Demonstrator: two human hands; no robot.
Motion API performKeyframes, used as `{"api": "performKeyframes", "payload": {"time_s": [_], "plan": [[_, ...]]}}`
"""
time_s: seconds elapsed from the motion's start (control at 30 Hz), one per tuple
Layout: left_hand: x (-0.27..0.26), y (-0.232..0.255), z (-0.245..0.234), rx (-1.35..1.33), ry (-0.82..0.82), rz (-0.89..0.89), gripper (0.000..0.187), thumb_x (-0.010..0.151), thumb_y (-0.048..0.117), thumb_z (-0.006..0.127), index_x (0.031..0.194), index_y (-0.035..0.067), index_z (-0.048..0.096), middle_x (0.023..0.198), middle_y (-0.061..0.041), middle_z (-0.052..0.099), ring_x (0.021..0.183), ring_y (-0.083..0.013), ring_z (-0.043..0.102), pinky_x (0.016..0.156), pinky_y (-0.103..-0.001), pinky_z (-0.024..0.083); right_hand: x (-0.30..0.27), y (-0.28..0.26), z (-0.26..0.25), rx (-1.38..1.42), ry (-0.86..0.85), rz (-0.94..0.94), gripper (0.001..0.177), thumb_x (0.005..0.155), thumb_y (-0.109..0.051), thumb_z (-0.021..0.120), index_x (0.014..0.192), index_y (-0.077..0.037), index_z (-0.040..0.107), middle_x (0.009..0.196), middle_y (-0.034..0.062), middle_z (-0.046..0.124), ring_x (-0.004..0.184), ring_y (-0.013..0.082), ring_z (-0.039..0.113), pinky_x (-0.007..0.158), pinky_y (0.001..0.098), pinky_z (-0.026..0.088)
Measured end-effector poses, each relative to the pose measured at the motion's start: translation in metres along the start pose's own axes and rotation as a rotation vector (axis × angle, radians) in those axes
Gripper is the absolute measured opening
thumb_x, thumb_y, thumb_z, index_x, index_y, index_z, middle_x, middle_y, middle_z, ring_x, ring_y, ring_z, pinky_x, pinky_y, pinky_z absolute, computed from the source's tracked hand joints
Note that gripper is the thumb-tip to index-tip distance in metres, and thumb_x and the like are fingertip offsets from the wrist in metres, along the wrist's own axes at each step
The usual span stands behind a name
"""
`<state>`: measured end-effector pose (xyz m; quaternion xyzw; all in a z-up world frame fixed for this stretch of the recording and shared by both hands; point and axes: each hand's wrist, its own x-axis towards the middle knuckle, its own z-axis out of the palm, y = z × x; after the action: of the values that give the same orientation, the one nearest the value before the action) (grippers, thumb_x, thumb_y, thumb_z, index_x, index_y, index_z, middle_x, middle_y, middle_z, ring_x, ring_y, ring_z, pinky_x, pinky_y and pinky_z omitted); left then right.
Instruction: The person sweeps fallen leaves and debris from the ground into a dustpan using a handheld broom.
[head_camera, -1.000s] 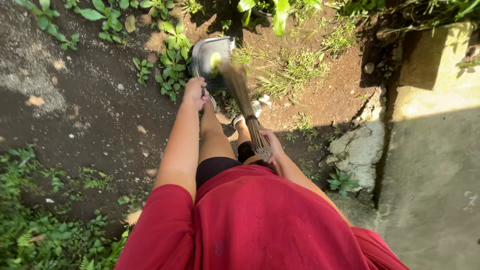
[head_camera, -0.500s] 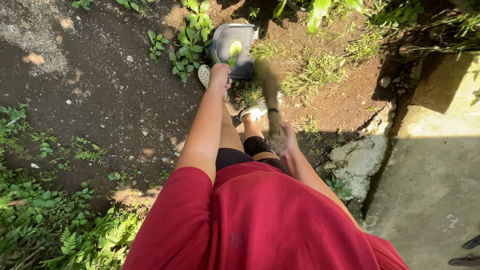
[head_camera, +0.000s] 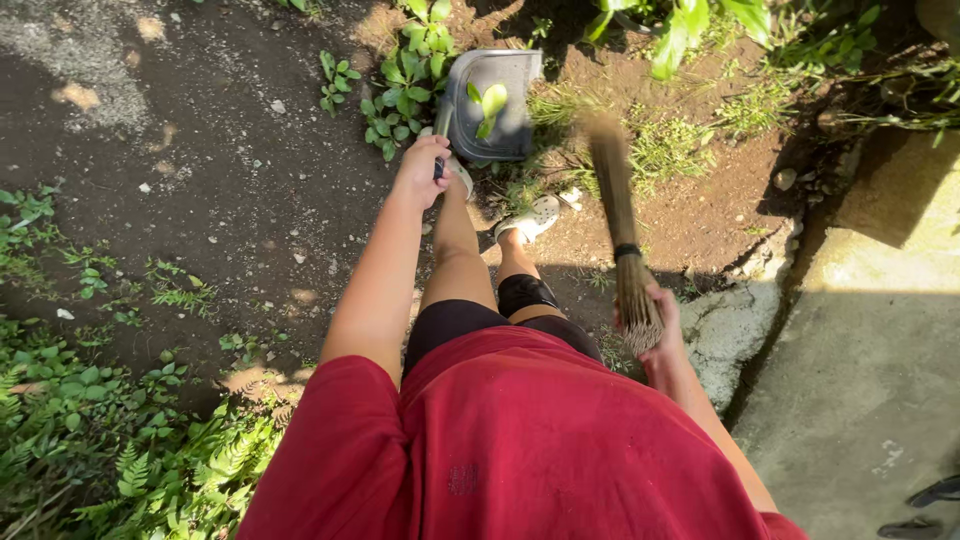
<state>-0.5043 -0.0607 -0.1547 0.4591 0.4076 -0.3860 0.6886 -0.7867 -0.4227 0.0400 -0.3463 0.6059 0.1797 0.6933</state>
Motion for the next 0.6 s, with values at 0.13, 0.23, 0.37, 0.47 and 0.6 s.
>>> {"api": "performKeyframes", "payload": {"time_s": [0.13,0.23,0.37,0.47,0.6], "plan": [[-0.005,0.024,-0.024,-0.180,-0.017,0.023,0.022,0.086,0.002,0.061,0.104,0.013,0.055,0.078,-0.004,0.053,0.056,-0.0148,0.049,0.046,-0.029,0.037,0.101,0.010,0.032,0.163,-0.003,-0.177,0.044,0.093,-0.032,0.059,0.129,-0.008,0.054,0.094,0.0079,0.063,0.076,0.0218,0.065,0.060,0.0377,0.058],[0.010,0.028,-0.039,-0.301,0.032,0.036,0.023,0.086,0.002,0.061,0.106,0.012,0.057,0.075,-0.007,0.051,0.056,-0.0167,0.050,0.046,-0.030,0.038,0.158,0.016,0.089,-0.090,0.019,-0.053,0.054,0.099,-0.041,0.064,0.127,0.004,0.053,0.081,0.0101,0.053,0.063,0.0253,0.056,0.048,0.0322,0.051],[0.054,0.015,-0.036,-0.314,0.121,0.120,0.027,0.083,0.003,0.060,0.105,0.015,0.052,0.073,-0.004,0.050,0.052,-0.0162,0.048,0.042,-0.029,0.036,0.141,0.017,0.176,-0.162,-0.204,-0.015,0.063,0.085,-0.033,0.062,0.140,-0.005,0.045,0.083,0.0121,0.065,0.063,0.0246,0.063,0.049,0.0357,0.055],[0.070,0.002,-0.029,-0.331,0.131,0.182,0.028,0.082,0.004,0.060,0.106,0.015,0.052,0.072,-0.003,0.048,0.051,-0.0155,0.046,0.040,-0.029,0.034,0.095,-0.010,0.193,-0.261,-0.220,-0.029,0.073,0.083,-0.033,0.061,0.150,-0.010,0.045,0.094,0.0133,0.073,0.068,0.0209,0.068,0.053,0.0331,0.058],[0.060,0.011,-0.043,-0.472,0.074,0.160,0.028,0.083,0.003,0.061,0.107,0.014,0.051,0.076,-0.003,0.049,0.053,-0.0150,0.047,0.042,-0.028,0.035,0.047,-0.036,0.186,-0.152,-0.485,-0.005,0.070,0.089,-0.037,0.060,0.150,-0.005,0.050,0.098,0.0181,0.070,0.071,0.0234,0.068,0.058,0.0331,0.060]]}}
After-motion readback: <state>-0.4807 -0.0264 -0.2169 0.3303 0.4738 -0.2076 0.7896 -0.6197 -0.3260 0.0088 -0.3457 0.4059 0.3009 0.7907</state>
